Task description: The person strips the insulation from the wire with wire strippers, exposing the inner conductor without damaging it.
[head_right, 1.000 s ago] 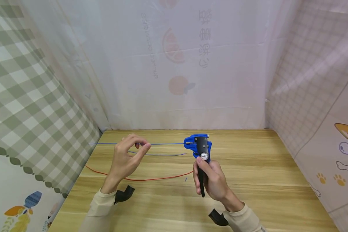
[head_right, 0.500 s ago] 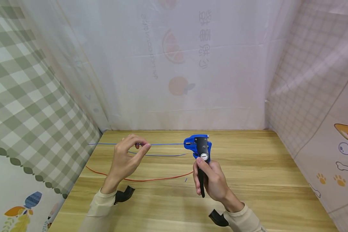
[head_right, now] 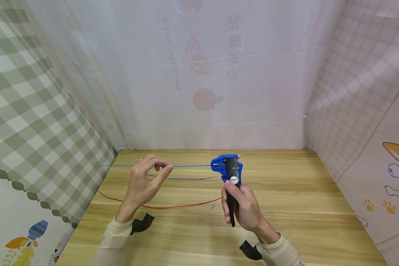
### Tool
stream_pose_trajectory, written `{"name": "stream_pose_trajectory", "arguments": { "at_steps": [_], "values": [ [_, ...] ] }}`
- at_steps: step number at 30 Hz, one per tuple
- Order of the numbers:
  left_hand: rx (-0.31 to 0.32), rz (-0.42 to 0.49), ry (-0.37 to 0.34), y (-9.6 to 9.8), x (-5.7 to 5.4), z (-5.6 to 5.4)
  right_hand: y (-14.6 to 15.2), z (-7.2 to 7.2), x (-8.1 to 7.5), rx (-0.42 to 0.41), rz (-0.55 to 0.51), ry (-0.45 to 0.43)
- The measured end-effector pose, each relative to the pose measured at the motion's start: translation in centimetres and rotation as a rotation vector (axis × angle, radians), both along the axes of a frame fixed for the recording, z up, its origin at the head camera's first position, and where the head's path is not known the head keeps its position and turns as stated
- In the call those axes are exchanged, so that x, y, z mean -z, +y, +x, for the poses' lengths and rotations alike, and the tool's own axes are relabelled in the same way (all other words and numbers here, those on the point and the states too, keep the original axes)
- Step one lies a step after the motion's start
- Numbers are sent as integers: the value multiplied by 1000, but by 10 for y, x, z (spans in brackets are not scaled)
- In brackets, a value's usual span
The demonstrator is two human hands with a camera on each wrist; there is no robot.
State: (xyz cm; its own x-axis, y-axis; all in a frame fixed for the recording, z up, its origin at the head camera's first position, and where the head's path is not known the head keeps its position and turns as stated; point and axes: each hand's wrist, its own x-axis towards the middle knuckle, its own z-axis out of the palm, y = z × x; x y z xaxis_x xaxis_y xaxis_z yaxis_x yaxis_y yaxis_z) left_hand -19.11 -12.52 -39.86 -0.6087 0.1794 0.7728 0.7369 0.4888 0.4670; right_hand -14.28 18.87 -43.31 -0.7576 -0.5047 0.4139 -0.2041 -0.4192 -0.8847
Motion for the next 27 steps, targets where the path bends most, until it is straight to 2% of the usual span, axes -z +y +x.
{"name": "stream_pose_trajectory", "arguments": {
  "at_steps": [9,20,27],
  "values": [
    [2,-1,-1,0,0,1,1,0,0,-6,-7,-2],
    [6,7,38,0,2,-1,2,0,0,-14,-7,3],
    [14,7,28,0,1,0,2,0,0,-5,-5,4]
  ]
}}
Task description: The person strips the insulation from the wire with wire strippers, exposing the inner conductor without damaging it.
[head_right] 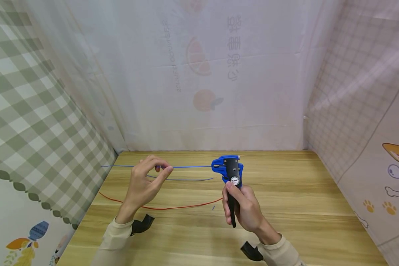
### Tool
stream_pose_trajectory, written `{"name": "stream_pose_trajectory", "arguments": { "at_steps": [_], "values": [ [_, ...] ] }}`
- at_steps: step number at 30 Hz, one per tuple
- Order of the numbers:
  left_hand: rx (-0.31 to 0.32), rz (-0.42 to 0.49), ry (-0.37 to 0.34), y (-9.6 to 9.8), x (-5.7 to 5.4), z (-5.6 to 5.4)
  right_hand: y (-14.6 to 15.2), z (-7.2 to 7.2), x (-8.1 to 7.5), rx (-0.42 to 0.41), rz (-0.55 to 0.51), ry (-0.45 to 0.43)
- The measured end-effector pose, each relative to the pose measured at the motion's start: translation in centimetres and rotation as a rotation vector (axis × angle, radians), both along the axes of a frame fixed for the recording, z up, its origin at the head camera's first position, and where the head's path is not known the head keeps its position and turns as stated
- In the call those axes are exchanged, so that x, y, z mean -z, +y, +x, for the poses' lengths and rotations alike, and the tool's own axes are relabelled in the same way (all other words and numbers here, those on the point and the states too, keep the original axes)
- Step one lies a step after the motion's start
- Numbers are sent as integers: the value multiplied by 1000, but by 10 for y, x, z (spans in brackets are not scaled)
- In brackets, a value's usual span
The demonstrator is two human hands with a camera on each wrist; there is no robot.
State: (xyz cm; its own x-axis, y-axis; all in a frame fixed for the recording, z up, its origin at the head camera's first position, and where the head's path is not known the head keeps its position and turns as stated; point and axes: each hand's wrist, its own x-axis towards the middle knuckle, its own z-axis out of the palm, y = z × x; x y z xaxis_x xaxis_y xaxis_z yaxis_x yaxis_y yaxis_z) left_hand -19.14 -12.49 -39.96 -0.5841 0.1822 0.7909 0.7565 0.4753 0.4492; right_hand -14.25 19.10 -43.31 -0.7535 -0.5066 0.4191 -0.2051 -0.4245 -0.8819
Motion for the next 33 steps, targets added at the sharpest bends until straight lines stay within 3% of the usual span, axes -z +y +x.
{"name": "stream_pose_trajectory", "arguments": {
  "at_steps": [28,33],
  "values": [
    [1,-6,-5,-2,0,0,1,0,0,12,23,-1],
    [-20,15,9,-7,-1,-1,7,-2,-1,-6,-17,-2]
  ]
}}
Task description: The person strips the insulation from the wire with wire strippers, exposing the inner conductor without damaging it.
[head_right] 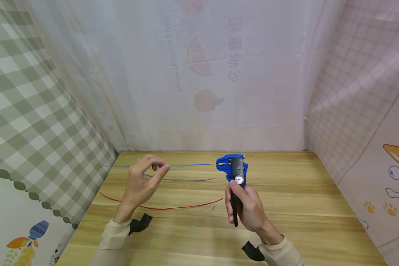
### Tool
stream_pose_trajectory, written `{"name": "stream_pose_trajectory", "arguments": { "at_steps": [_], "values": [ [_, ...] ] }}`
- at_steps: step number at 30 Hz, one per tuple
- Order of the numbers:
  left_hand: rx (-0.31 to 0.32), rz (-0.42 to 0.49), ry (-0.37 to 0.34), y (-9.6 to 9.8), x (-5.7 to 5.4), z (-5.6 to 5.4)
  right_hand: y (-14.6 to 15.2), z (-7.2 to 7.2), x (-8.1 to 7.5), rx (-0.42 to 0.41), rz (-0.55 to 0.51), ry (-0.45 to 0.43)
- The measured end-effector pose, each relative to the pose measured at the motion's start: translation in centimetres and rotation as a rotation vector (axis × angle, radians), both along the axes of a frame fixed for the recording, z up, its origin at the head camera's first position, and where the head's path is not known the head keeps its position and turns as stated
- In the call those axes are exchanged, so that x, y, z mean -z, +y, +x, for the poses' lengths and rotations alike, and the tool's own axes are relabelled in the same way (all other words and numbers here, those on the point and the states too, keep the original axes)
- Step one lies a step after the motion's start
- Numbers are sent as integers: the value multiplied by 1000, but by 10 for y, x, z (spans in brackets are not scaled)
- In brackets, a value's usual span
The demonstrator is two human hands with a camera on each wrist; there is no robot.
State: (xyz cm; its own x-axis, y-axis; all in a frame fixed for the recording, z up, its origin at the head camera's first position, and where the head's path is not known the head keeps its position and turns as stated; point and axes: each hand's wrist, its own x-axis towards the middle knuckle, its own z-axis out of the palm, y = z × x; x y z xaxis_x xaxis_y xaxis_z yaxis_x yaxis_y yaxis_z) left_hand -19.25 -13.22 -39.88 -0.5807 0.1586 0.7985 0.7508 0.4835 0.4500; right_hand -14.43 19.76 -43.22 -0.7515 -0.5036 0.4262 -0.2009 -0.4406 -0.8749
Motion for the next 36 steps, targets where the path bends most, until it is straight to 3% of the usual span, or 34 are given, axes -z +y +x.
{"name": "stream_pose_trajectory", "arguments": {
  "at_steps": [9,29,36],
  "values": [
    [1,18,-15,-3,-5,0,8,-2,1,-14,-44,14],
    [9,19,-45,-7,8,-1,21,-1,2,41,-11,37],
    [18,15,-65,-5,13,-2,26,-3,3,35,-46,61]
  ]
}}
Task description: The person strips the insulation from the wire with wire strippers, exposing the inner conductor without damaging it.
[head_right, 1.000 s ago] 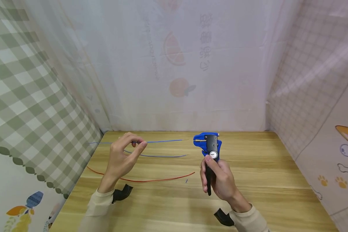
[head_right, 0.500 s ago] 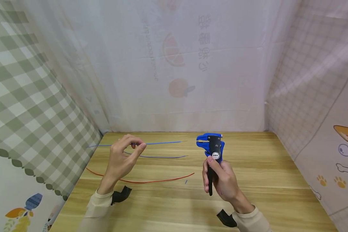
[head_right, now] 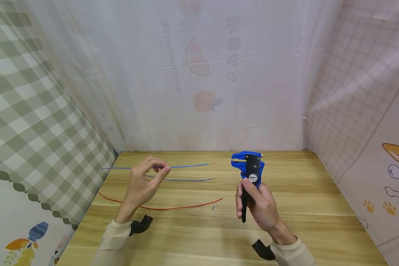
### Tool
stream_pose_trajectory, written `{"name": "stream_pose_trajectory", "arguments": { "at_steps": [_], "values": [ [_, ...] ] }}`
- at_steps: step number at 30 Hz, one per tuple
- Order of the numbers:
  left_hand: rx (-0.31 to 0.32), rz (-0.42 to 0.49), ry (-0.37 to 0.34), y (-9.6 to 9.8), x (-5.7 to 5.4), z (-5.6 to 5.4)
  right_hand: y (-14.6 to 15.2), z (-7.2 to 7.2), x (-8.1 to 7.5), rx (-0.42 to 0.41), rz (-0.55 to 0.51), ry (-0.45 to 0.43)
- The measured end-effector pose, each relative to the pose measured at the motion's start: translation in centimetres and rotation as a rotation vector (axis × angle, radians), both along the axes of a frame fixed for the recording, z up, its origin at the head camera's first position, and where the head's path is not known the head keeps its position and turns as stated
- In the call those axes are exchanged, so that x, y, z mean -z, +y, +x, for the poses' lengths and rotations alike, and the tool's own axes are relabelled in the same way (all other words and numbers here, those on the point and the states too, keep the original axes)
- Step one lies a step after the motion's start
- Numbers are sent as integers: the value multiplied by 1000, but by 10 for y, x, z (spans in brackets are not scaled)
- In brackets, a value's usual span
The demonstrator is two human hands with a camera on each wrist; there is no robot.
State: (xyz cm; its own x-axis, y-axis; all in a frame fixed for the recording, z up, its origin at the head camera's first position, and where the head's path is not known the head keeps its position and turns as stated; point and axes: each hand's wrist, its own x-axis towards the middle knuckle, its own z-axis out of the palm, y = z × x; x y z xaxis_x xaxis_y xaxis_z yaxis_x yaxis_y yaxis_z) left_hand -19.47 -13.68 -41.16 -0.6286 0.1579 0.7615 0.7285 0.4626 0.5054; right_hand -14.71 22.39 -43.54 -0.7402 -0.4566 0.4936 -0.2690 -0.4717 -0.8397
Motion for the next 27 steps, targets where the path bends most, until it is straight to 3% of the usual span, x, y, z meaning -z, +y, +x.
{"name": "stream_pose_trajectory", "arguments": {
  "at_steps": [11,27],
  "values": [
    [-5,5,-56,5,8,-2,7,-3,5,-12,-32,8],
    [28,-2,-155,10,33,-13,17,-5,11,-9,-45,11]
  ]
}}
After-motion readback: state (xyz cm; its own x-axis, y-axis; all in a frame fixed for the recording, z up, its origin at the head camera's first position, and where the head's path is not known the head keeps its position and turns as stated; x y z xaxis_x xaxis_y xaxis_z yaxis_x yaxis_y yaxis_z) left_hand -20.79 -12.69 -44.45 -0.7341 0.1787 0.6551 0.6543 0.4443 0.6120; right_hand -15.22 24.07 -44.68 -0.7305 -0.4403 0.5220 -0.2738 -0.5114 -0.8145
